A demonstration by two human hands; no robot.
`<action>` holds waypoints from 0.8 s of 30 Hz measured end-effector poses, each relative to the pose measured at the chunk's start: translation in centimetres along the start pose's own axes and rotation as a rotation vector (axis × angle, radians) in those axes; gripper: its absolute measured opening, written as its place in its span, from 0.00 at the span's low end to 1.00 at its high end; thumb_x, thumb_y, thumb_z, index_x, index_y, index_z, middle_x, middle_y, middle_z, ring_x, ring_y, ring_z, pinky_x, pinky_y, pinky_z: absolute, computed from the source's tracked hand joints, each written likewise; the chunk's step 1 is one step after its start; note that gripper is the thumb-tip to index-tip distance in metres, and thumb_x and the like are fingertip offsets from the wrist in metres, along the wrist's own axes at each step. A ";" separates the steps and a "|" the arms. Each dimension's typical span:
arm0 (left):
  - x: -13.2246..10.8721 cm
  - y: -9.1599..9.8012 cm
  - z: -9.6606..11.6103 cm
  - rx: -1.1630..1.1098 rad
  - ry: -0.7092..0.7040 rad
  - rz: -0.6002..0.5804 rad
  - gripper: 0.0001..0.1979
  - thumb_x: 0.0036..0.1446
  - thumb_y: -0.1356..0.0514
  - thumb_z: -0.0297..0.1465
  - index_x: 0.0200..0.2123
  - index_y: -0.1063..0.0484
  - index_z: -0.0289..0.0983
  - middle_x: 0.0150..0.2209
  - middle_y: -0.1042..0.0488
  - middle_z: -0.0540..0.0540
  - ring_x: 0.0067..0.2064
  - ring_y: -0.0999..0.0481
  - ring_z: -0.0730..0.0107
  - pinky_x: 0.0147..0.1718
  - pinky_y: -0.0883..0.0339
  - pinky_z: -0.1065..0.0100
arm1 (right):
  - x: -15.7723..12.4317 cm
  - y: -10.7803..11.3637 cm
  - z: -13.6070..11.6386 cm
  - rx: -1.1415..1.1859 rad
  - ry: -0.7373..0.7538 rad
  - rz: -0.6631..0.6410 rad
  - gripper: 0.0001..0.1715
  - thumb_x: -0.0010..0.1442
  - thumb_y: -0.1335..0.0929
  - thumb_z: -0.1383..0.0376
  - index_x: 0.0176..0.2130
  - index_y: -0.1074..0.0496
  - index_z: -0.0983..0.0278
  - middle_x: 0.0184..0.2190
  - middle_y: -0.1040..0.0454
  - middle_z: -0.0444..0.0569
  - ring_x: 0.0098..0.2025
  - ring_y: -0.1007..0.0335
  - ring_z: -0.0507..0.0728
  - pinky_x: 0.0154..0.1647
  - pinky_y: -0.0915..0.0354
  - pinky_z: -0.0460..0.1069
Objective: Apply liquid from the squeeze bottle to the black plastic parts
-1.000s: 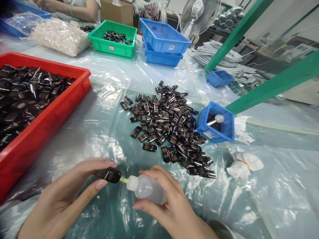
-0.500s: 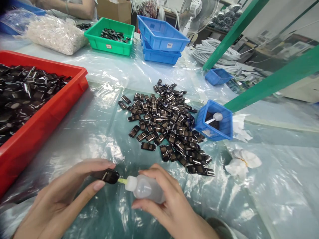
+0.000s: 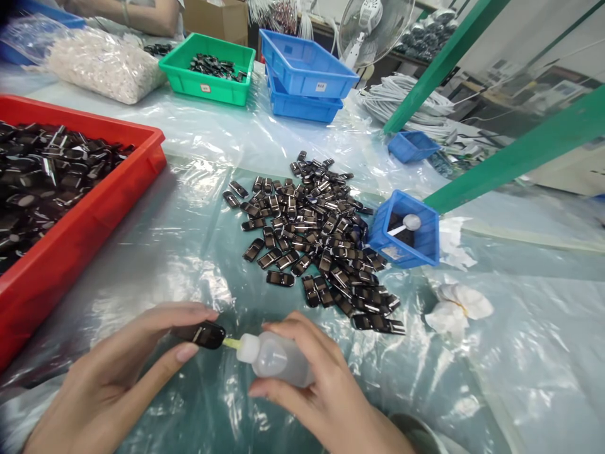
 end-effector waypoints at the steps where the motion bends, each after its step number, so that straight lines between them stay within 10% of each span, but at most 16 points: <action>1: 0.0 0.0 0.0 -0.002 -0.001 -0.003 0.12 0.61 0.41 0.30 0.45 0.30 0.53 0.45 0.24 0.59 0.47 0.24 0.77 0.45 0.32 0.82 | 0.0 0.0 0.0 -0.005 -0.005 0.001 0.18 0.60 0.29 0.58 0.49 0.33 0.55 0.39 0.31 0.46 0.37 0.30 0.53 0.33 0.31 0.44; 24: 2.1 2.2 -1.6 -0.253 0.243 0.270 0.12 0.59 0.45 0.40 0.37 0.31 0.38 0.30 0.27 0.50 0.33 0.26 0.72 0.36 0.30 0.73 | -0.1 1.4 2.0 0.030 -0.008 0.508 0.18 0.57 0.28 0.64 0.46 0.35 0.59 0.42 0.31 0.48 0.45 0.31 0.55 0.44 0.32 0.48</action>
Point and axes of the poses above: each hand's wrist, its own x-axis towards the middle knuckle, its own y-axis out of the back of the hand, z = x × y, the point moved 5 cm from there along x, towards the middle knuckle
